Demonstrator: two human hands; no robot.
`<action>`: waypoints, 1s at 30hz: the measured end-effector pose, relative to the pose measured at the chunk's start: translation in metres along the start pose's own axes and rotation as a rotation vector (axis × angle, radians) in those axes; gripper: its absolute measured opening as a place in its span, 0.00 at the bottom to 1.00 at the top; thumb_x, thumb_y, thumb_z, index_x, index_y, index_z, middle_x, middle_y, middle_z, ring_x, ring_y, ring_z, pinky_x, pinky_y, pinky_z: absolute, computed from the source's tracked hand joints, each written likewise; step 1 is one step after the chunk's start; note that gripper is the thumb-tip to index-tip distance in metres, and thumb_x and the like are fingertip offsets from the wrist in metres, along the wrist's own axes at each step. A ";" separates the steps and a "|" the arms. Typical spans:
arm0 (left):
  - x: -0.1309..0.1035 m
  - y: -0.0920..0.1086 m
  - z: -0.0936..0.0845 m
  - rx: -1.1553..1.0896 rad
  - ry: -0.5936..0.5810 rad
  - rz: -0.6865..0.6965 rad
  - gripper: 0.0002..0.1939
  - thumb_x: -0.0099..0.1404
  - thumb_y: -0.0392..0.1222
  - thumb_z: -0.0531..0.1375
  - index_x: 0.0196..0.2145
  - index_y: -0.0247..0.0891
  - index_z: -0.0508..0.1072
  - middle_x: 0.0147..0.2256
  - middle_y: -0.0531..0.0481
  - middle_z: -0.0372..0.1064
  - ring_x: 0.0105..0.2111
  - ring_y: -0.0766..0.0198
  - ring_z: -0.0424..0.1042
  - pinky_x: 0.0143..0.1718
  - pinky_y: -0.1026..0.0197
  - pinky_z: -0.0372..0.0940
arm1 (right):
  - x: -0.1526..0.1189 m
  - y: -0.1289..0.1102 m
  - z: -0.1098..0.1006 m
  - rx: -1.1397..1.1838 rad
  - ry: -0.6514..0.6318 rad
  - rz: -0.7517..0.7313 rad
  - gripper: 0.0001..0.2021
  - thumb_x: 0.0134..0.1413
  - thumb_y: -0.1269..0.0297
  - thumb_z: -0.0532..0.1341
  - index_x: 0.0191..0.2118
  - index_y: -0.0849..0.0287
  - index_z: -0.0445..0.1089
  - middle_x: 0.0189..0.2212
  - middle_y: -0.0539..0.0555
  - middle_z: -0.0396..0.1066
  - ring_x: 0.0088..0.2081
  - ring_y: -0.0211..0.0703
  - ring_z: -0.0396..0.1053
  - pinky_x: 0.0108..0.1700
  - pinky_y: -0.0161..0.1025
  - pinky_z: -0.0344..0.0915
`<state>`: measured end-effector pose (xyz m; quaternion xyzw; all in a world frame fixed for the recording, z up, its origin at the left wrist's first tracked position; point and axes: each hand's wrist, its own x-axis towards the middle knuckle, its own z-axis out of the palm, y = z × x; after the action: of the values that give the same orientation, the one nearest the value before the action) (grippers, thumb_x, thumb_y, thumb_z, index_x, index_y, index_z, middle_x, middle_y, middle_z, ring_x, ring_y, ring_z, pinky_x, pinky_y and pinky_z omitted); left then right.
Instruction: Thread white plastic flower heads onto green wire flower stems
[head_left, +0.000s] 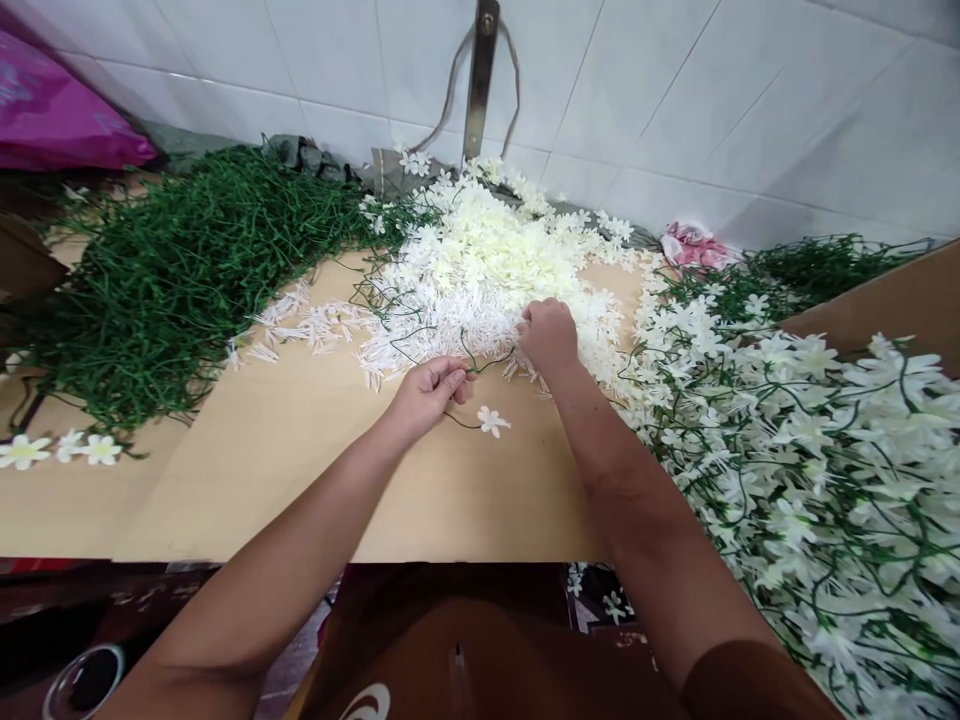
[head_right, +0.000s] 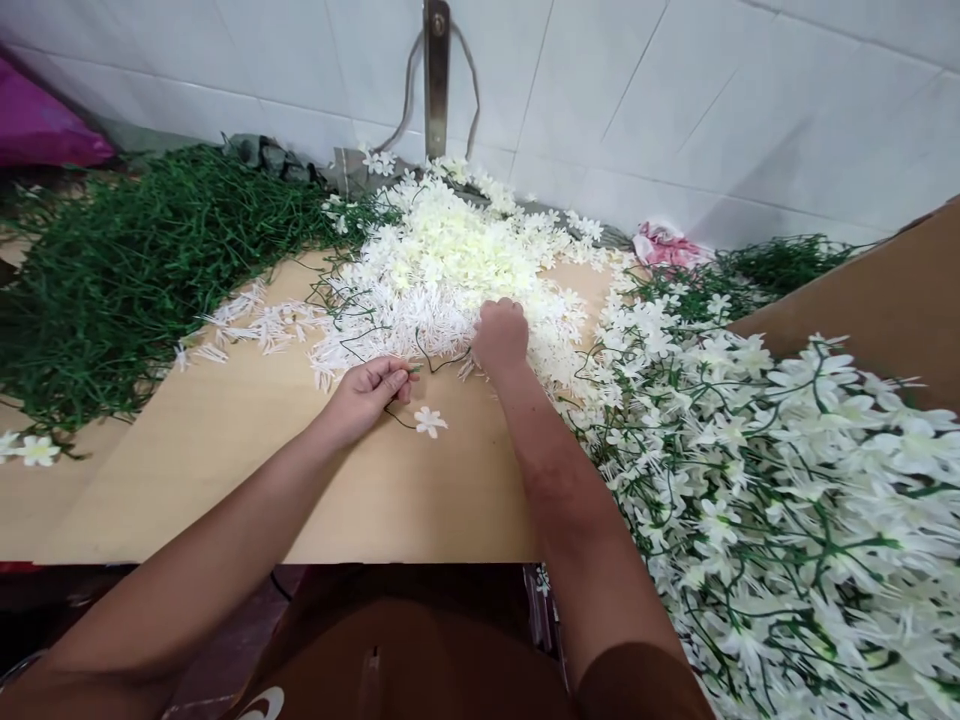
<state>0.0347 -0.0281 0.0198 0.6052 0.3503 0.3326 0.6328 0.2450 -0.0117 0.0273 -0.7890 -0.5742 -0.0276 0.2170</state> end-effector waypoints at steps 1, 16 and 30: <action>0.001 0.000 -0.001 0.010 0.013 -0.013 0.13 0.55 0.51 0.61 0.28 0.40 0.67 0.18 0.55 0.64 0.34 0.61 0.73 0.41 0.58 0.64 | 0.001 0.005 0.000 0.025 0.014 -0.011 0.04 0.49 0.74 0.59 0.28 0.60 0.69 0.33 0.61 0.69 0.39 0.52 0.64 0.45 0.49 0.62; 0.008 -0.005 -0.006 0.324 0.071 -0.023 0.09 0.59 0.45 0.56 0.31 0.36 0.71 0.29 0.49 0.71 0.30 0.64 0.68 0.36 0.60 0.64 | -0.018 0.021 -0.004 0.295 0.088 0.045 0.03 0.49 0.71 0.59 0.27 0.59 0.67 0.30 0.56 0.67 0.36 0.46 0.64 0.45 0.46 0.63; 0.081 0.030 0.059 0.602 0.049 0.171 0.16 0.61 0.41 0.59 0.46 0.34 0.75 0.37 0.45 0.74 0.35 0.62 0.69 0.40 0.59 0.63 | -0.030 0.019 -0.014 0.895 0.237 0.095 0.04 0.47 0.63 0.62 0.29 0.56 0.71 0.33 0.53 0.74 0.38 0.43 0.70 0.42 0.43 0.69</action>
<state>0.1276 0.0106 0.0482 0.7845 0.3961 0.2803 0.3861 0.2554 -0.0482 0.0251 -0.6346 -0.4642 0.1430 0.6011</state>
